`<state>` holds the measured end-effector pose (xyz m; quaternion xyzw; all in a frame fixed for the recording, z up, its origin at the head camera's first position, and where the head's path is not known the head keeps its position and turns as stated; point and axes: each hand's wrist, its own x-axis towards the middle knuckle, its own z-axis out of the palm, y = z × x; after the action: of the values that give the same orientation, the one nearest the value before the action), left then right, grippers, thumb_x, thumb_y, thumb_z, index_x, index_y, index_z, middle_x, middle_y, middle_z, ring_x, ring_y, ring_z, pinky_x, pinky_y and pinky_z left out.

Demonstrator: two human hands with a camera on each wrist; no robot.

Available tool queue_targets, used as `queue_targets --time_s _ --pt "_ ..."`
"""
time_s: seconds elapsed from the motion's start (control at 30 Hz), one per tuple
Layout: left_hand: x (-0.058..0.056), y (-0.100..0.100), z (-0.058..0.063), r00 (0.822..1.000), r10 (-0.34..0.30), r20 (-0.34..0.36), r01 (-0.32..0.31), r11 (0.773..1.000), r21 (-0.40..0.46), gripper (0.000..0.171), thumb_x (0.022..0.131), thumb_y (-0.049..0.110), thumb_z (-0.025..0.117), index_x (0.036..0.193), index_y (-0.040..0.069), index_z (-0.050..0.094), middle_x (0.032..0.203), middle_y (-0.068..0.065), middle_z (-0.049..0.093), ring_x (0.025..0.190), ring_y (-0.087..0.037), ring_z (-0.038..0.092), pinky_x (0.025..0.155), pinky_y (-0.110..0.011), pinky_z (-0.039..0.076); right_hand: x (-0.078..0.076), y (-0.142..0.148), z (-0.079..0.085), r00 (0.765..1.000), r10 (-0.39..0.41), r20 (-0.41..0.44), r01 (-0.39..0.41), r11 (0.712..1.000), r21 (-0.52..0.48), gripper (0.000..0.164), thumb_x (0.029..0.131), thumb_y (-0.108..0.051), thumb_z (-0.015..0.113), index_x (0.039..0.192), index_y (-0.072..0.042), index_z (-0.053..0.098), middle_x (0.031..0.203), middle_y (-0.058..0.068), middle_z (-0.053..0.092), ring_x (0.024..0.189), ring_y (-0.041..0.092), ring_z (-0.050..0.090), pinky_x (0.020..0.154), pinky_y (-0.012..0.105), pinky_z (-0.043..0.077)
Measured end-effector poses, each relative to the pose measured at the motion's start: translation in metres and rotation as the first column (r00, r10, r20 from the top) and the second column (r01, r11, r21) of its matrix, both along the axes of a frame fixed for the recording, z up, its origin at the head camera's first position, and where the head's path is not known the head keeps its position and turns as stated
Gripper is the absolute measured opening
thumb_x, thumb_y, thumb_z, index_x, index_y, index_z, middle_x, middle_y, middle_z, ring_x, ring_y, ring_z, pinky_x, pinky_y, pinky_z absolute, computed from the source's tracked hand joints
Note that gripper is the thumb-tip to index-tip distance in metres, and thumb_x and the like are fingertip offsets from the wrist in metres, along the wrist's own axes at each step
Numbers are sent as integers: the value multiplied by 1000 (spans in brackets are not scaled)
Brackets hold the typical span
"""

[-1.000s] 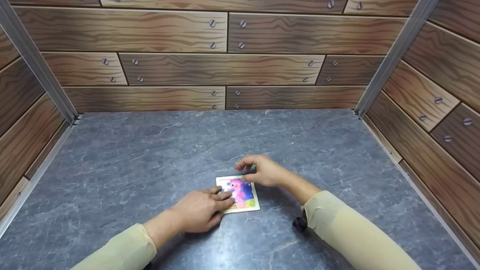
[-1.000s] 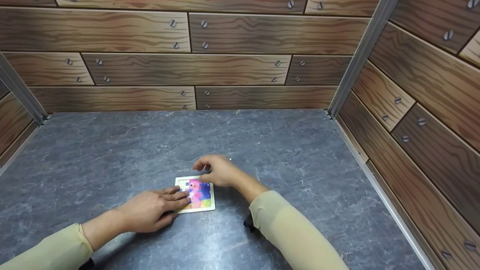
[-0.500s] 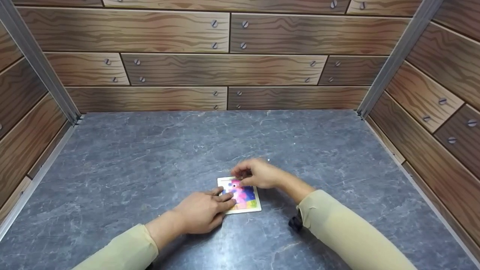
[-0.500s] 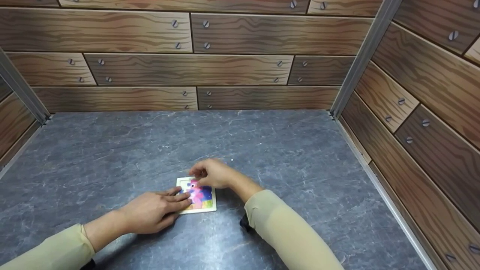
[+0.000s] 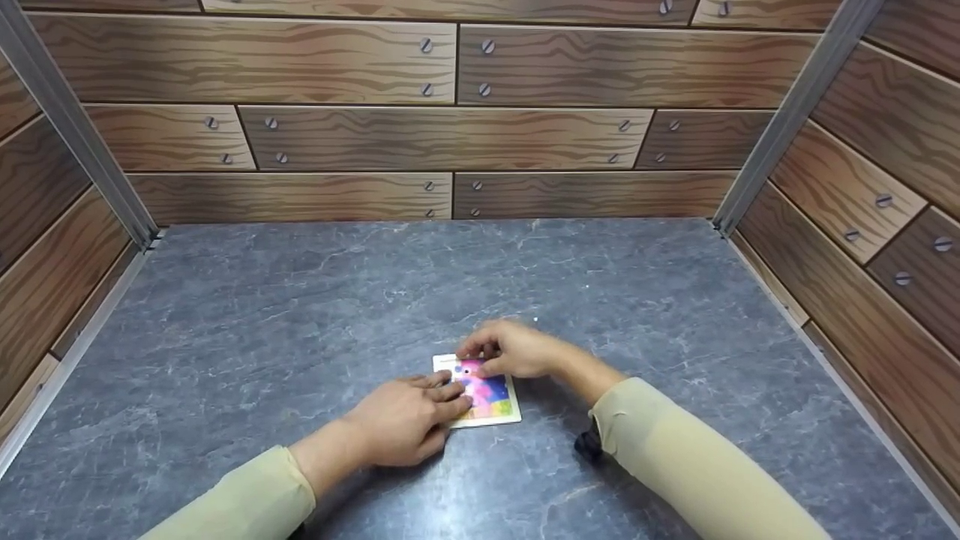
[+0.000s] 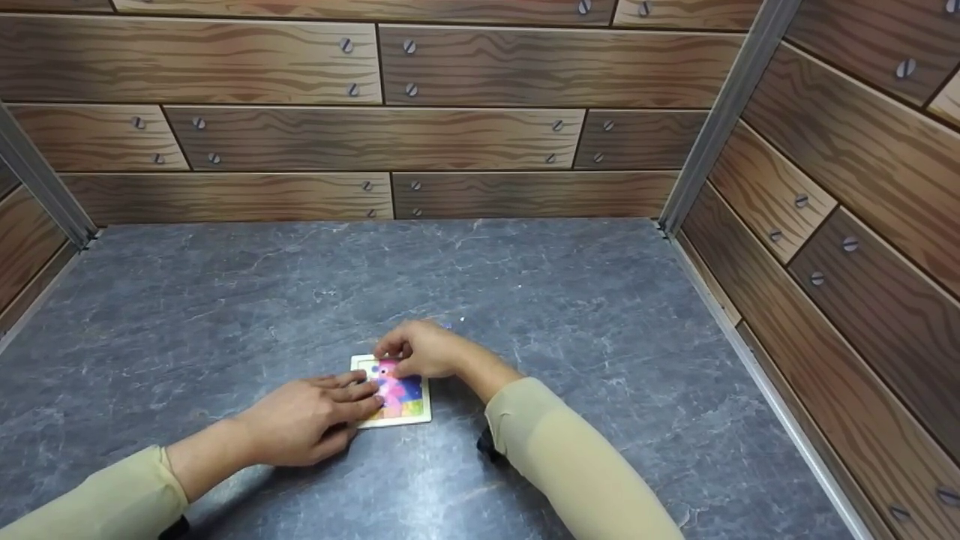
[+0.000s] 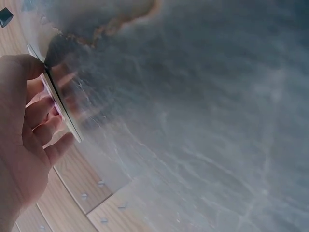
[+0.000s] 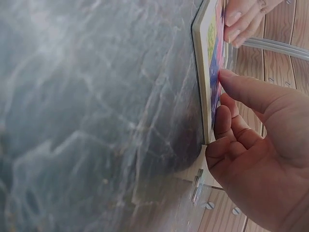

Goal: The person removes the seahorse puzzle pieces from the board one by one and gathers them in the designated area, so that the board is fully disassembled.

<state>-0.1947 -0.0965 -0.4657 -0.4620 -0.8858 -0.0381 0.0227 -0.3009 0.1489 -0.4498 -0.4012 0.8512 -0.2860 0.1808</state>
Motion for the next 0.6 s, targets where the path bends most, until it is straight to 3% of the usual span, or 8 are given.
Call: queue_targets --time_s 0.23,0.6 --pt "-3 4 -2 999 -28 -25 27 999 -30 53 103 28 57 153 12 59 157 -10 55 144 -34 53 120 -41 40 -2 0 -3 1000 19 9 -19 1000 -21 35 93 -4 79 128 -4 75 106 8 70 96 17 61 87 32 52" --pt "-3 5 -3 999 10 45 -9 1000 -14 53 103 28 56 155 14 58 159 -8 52 145 -32 52 116 -43 45 -3 -1 1 999 39 22 -40 999 15 34 95 -5 77 129 -9 76 116 8 70 100 17 60 91 35 51"
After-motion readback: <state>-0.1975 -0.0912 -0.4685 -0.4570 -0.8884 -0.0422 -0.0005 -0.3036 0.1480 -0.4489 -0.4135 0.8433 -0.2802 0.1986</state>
